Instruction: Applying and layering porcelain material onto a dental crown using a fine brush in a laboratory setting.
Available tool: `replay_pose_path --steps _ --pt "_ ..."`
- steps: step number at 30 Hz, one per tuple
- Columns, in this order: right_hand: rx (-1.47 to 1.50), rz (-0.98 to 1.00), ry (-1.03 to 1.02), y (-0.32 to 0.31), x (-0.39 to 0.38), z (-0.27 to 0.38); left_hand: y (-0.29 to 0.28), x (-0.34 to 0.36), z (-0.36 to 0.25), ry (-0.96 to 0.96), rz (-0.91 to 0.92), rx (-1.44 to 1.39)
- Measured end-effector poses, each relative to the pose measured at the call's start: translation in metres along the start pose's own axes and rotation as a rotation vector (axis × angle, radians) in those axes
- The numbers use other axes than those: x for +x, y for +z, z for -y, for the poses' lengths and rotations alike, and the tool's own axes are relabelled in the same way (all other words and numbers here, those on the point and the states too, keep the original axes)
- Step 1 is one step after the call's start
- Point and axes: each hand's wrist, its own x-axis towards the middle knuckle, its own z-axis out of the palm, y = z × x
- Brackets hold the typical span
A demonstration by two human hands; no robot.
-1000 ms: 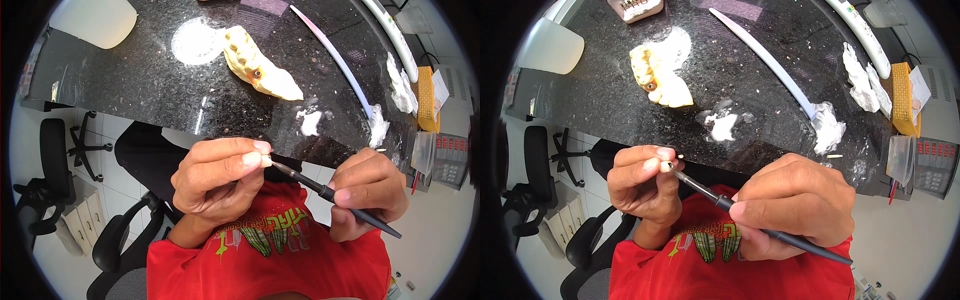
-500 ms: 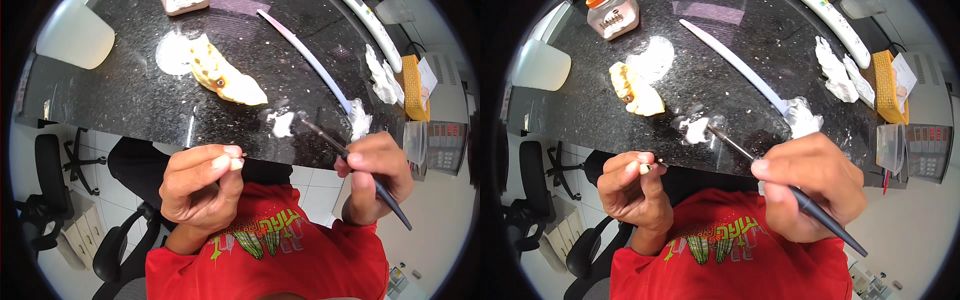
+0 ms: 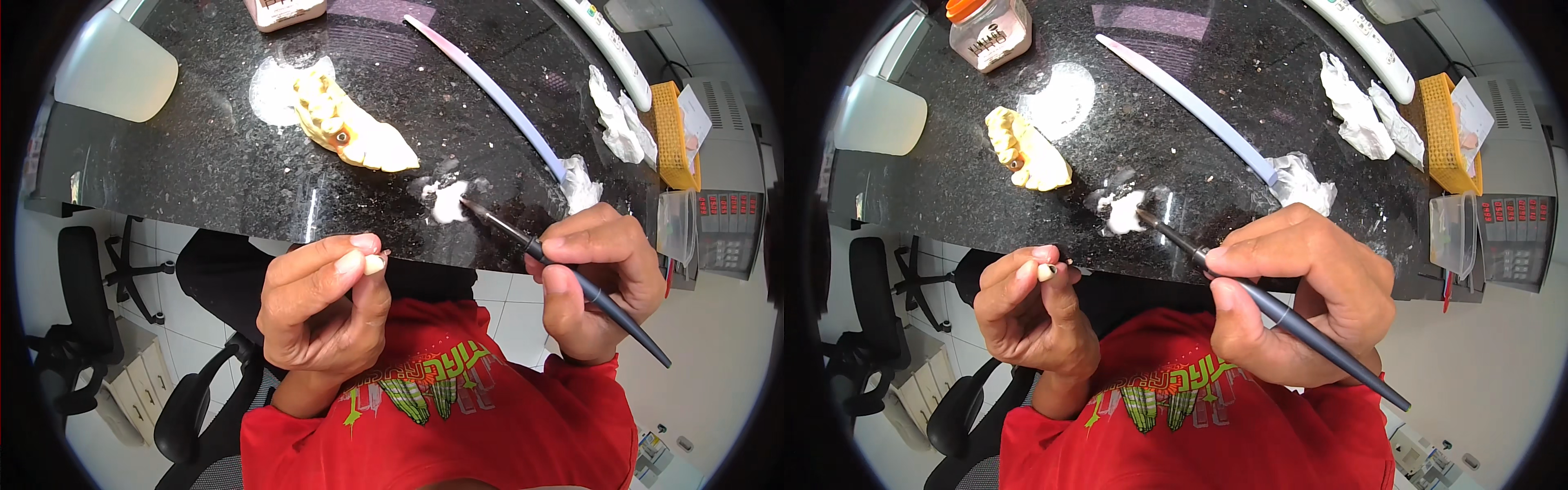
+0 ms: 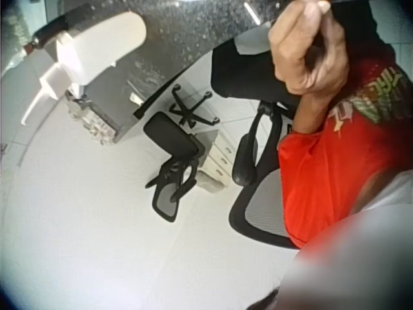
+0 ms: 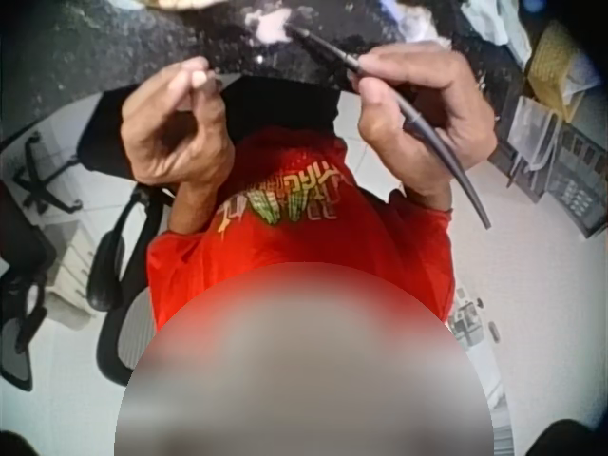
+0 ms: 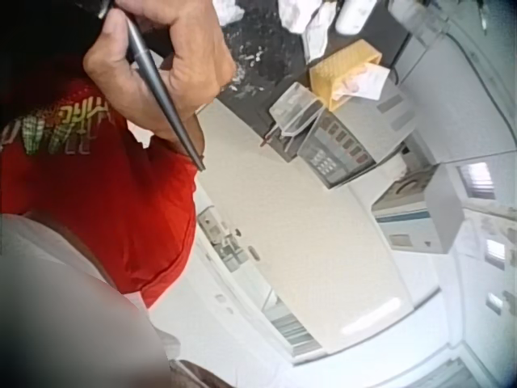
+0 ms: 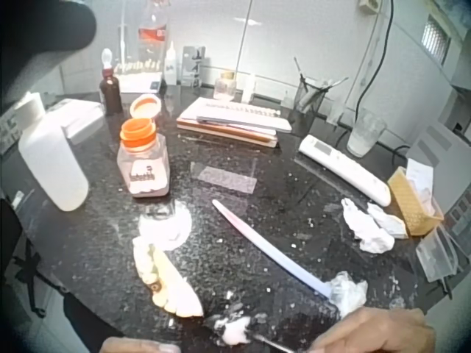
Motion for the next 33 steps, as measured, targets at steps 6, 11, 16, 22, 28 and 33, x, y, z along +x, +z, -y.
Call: replay_pose_path --steps 6,11,16,22,28,33 --pt "-0.003 0.013 -0.018 0.001 -0.001 0.000 0.002 -0.001 0.001 -0.023 -0.067 -0.081" --pt "0.086 0.062 -0.166 -0.002 0.003 0.000 0.001 0.000 -0.006 -0.147 -0.090 -0.245" --pt "0.220 0.240 -0.248 0.001 0.006 0.005 -0.001 0.003 -0.027 -0.553 -0.133 -0.738" --pt "0.243 0.153 -0.286 0.016 0.004 0.002 -0.008 0.007 -0.028 -0.763 -0.104 -0.907" --pt "0.209 0.249 -0.394 0.018 0.009 -0.004 -0.009 0.007 -0.030 -0.823 -0.144 -1.007" --pt "0.203 0.296 -0.444 0.019 0.011 -0.005 -0.010 0.008 -0.032 -0.871 -0.091 -0.856"
